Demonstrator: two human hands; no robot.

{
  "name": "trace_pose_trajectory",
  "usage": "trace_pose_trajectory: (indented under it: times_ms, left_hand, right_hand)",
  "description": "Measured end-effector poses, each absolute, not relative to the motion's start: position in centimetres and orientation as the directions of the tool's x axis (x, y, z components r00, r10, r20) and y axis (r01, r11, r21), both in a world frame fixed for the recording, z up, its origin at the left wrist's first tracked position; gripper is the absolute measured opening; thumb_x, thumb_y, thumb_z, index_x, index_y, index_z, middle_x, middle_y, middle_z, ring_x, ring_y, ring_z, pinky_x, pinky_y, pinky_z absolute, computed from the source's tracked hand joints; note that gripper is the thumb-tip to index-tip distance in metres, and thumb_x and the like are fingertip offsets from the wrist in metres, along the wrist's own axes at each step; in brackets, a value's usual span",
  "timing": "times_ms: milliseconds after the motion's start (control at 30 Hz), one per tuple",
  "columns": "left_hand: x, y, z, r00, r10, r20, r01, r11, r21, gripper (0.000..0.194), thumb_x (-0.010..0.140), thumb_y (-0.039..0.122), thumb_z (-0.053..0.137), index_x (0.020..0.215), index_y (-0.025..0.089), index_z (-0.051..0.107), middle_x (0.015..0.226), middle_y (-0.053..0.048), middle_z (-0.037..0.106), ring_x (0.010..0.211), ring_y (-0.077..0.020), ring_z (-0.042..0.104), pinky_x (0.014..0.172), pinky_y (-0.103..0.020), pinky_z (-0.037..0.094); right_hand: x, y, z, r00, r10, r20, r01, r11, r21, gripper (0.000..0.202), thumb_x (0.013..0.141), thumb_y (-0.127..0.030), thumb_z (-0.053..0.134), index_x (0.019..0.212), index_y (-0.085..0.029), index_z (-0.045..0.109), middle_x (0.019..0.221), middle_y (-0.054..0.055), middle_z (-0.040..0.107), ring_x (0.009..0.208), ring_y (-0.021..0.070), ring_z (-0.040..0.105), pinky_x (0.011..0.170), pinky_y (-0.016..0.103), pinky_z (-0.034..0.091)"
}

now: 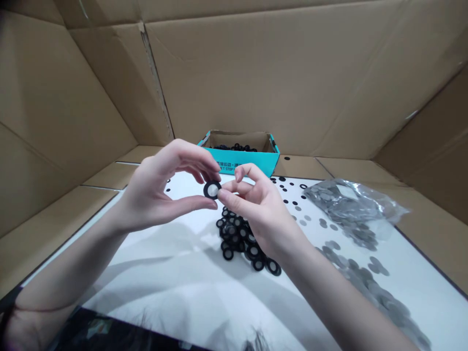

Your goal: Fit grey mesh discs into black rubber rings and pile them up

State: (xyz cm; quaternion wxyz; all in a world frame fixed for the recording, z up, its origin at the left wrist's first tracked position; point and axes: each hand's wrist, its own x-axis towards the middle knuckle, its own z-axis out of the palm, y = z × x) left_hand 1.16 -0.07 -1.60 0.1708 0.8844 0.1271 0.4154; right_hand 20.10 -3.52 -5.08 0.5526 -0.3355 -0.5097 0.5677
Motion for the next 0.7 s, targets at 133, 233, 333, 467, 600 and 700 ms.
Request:
trace_pose_trajectory:
  times_ms: [133, 233, 333, 467, 600, 700]
  left_hand:
    - [1.06, 0.02, -1.85, 0.624, 0.332, 0.707, 0.097, -0.931, 0.352, 0.036, 0.084, 0.015, 0.073, 0.115, 0.018, 0.055, 0.110, -0.004, 0.071, 0.093, -0.0136, 0.070, 0.082, -0.026, 0.059]
    - [1.03, 0.00, -1.82, 0.642, 0.289, 0.710, 0.080, -0.946, 0.313, 0.038, 0.083, 0.011, 0.074, 0.116, 0.018, 0.055, 0.112, -0.002, 0.070, 0.094, -0.0122, 0.069, 0.086, -0.024, 0.059]
    - [1.05, -0.03, -1.71, 0.666, 0.256, 0.701, 0.056, -0.954, 0.295, 0.036, 0.085, 0.008, 0.070, 0.116, 0.019, 0.055, 0.113, -0.002, 0.070, 0.092, -0.0113, 0.070, 0.089, -0.024, 0.058]
    - [1.16, 0.06, -1.71, 0.675, 0.198, 0.710, 0.010, -0.966, 0.260, 0.039, 0.085, 0.011, 0.072, 0.119, 0.018, 0.054, 0.116, -0.005, 0.070, 0.097, -0.0134, 0.069, 0.091, -0.026, 0.057]
    - [1.22, 0.00, -1.71, 0.679, 0.191, 0.709, 0.050, -0.975, 0.215, 0.038, 0.084, 0.008, 0.072, 0.117, 0.019, 0.056, 0.112, -0.003, 0.071, 0.091, -0.0120, 0.068, 0.088, -0.026, 0.056]
    - [1.09, -0.25, -1.50, 0.717, 0.275, 0.640, 0.136, -0.956, 0.259, 0.036, 0.085, 0.004, 0.064, 0.115, 0.022, 0.058, 0.113, -0.002, 0.071, 0.093, -0.0140, 0.068, 0.087, -0.028, 0.057]
  right_hand:
    - [20.12, -3.62, -4.94, -0.199, 0.974, 0.109, -0.317, 0.041, -0.947, 0.041, 0.067, -0.035, 0.085, 0.089, -0.026, 0.051, 0.080, -0.002, 0.064, 0.076, 0.0140, 0.059, 0.066, 0.026, 0.045]
    - [20.06, -3.54, -4.96, -0.225, 0.968, 0.108, -0.316, 0.032, -0.948, 0.044, 0.067, -0.032, 0.085, 0.093, -0.028, 0.051, 0.079, -0.002, 0.064, 0.076, 0.0146, 0.059, 0.071, 0.028, 0.047]
    - [19.93, -3.56, -4.93, -0.240, 0.964, 0.119, -0.300, 0.043, -0.953, 0.046, 0.067, -0.030, 0.086, 0.097, -0.028, 0.051, 0.075, -0.003, 0.061, 0.076, 0.0143, 0.059, 0.074, 0.028, 0.049]
    - [19.84, -3.72, -4.96, -0.228, 0.963, 0.141, -0.297, 0.069, -0.952, 0.047, 0.070, -0.029, 0.085, 0.101, -0.028, 0.051, 0.081, -0.004, 0.063, 0.073, 0.0119, 0.058, 0.068, 0.025, 0.049]
    - [19.97, -3.70, -5.28, -0.223, 0.955, 0.196, -0.256, 0.136, -0.957, 0.042, 0.072, -0.029, 0.083, 0.097, -0.027, 0.049, 0.084, -0.003, 0.063, 0.071, 0.0112, 0.058, 0.069, 0.026, 0.051]
    - [20.10, -3.61, -5.48, -0.237, 0.940, 0.246, -0.222, 0.195, -0.956, 0.039, 0.075, -0.028, 0.081, 0.093, -0.027, 0.047, 0.082, -0.005, 0.063, 0.068, 0.0107, 0.057, 0.065, 0.026, 0.049]
